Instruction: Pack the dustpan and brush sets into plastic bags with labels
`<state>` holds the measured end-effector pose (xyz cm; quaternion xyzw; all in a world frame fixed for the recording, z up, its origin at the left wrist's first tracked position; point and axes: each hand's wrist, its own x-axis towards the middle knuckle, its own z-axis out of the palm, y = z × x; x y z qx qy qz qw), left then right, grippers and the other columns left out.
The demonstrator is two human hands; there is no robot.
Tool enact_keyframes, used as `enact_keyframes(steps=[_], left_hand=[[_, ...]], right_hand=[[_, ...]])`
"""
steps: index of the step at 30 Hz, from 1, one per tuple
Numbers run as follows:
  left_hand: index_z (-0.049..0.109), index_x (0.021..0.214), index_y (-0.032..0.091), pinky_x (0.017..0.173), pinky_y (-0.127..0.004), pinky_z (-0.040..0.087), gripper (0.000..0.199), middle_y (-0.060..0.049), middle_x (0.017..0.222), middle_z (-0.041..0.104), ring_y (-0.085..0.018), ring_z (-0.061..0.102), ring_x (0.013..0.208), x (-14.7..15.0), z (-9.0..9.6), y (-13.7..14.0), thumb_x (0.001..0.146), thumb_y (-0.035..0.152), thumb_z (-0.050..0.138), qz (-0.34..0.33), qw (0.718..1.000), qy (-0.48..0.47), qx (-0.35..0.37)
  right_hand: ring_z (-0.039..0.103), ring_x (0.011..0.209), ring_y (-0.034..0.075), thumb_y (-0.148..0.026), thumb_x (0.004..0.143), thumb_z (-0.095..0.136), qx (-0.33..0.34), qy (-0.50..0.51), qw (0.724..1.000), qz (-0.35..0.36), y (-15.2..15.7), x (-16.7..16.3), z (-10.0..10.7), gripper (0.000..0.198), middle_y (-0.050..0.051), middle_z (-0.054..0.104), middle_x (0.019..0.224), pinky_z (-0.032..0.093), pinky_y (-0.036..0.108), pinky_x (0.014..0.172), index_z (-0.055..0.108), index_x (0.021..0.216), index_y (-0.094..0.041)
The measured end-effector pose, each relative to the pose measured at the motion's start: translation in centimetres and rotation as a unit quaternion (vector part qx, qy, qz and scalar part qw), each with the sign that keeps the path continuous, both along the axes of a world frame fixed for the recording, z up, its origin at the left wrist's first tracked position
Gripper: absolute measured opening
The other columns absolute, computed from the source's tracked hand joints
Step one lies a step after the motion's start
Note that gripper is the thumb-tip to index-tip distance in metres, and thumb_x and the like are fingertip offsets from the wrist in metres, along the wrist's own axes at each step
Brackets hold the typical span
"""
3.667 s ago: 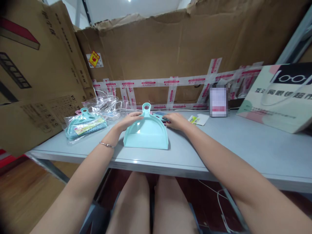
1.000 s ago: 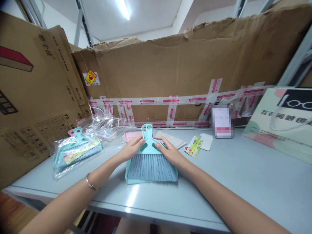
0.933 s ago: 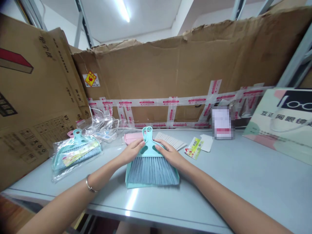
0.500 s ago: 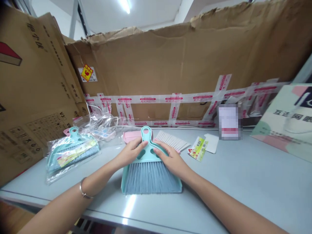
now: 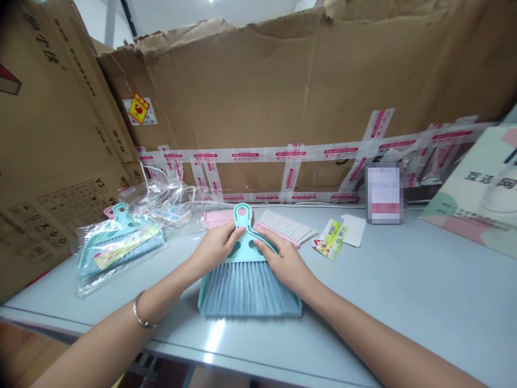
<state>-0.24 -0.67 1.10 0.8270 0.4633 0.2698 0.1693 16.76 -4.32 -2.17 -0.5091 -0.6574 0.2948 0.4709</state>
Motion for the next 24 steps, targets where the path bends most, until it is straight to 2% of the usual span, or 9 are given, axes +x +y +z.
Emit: enact_keyframes(steps=[4,8,10,13,14,15,18,21,24], left_hand=[[0.056,0.077,0.017,0.061,-0.026,0.037,0.034,-0.001,0.07,0.057,-0.016,0.053,0.066,-0.4,0.3,0.0,0.089,0.043,0.037,-0.026,0.996,-0.08,-0.023],[0.057,0.098,0.016,0.077,-0.027,0.042,0.03,-0.004,0.097,0.061,-0.018,0.056,0.089,-1.0,0.7,-0.4,0.085,0.041,0.046,-0.101,0.971,-0.175,-0.131],[0.055,0.105,0.018,0.084,-0.028,0.041,0.03,-0.005,0.107,0.06,-0.02,0.055,0.099,-1.2,0.6,-0.6,0.082,0.037,0.051,-0.117,0.962,-0.184,-0.166],[0.057,0.097,0.016,0.083,-0.03,0.042,0.025,-0.005,0.099,0.062,-0.021,0.056,0.094,-1.1,0.1,-0.7,0.079,0.034,0.054,-0.092,0.963,-0.178,-0.18],[0.057,0.094,0.016,0.081,-0.03,0.043,0.024,-0.004,0.096,0.062,-0.02,0.056,0.092,-1.1,-0.1,-0.6,0.079,0.034,0.054,-0.084,0.963,-0.178,-0.186],[0.057,0.092,0.016,0.08,-0.029,0.043,0.023,-0.004,0.093,0.062,-0.02,0.057,0.09,-1.0,-0.2,-0.6,0.078,0.034,0.054,-0.078,0.962,-0.179,-0.192],[0.057,0.091,0.016,0.078,-0.028,0.042,0.023,-0.003,0.09,0.061,-0.019,0.057,0.087,-0.9,-0.5,-0.5,0.077,0.033,0.055,-0.073,0.958,-0.189,-0.203],[0.058,0.092,0.016,0.078,-0.027,0.042,0.024,-0.002,0.09,0.061,-0.018,0.056,0.087,-0.9,-0.5,-0.4,0.077,0.034,0.056,-0.076,0.955,-0.197,-0.208],[0.058,0.089,0.017,0.077,-0.027,0.042,0.022,-0.002,0.088,0.061,-0.018,0.056,0.084,-0.9,-0.4,-0.5,0.076,0.035,0.056,-0.075,0.955,-0.198,-0.21]], right_hand=[[0.051,0.117,0.025,-0.046,0.082,0.05,0.005,-0.02,1.0,0.002,-0.3,-0.3,0.6,0.038,0.004,0.061,0.122,0.033,0.044,0.104,0.063,0.11,-0.024],[0.052,0.115,0.024,-0.046,0.083,0.05,0.012,0.001,1.0,-0.001,-0.3,-0.1,1.4,0.037,0.004,0.063,0.119,0.036,0.041,0.101,0.063,0.11,-0.024],[0.054,0.113,0.026,-0.047,0.08,0.052,-0.006,-0.013,1.0,0.024,0.2,1.3,1.8,0.037,0.004,0.064,0.116,0.039,0.04,0.098,0.064,0.108,-0.026],[0.059,0.103,0.026,-0.048,0.075,0.058,-0.078,-0.067,0.994,0.043,1.7,5.7,2.3,0.037,0.004,0.066,0.11,0.047,0.036,0.085,0.065,0.106,-0.029],[0.061,0.097,0.025,-0.048,0.075,0.057,-0.09,-0.084,0.992,0.0,2.4,7.6,2.4,0.036,0.005,0.066,0.107,0.048,0.034,0.079,0.065,0.104,-0.028],[0.062,0.09,0.023,-0.048,0.075,0.058,-0.089,-0.11,0.987,-0.082,3.0,9.6,2.4,0.033,0.006,0.067,0.103,0.047,0.033,0.076,0.066,0.098,-0.026],[0.058,0.083,0.028,-0.039,0.068,0.066,-0.076,-0.131,0.958,-0.244,4.8,14.6,1.7,0.028,0.016,0.064,0.086,0.04,0.04,0.074,0.064,0.08,-0.015],[0.052,0.06,0.024,-0.031,0.051,0.078,-0.078,-0.125,0.943,-0.297,5.6,16.8,0.2,0.026,0.007,0.053,0.052,0.035,0.04,0.063,0.057,0.056,-0.016],[0.041,0.044,0.015,-0.022,0.039,0.082,-0.037,-0.086,0.951,-0.294,5.6,16.5,-1.4,0.032,-0.002,0.041,0.039,0.03,0.035,0.055,0.05,0.042,-0.019]])
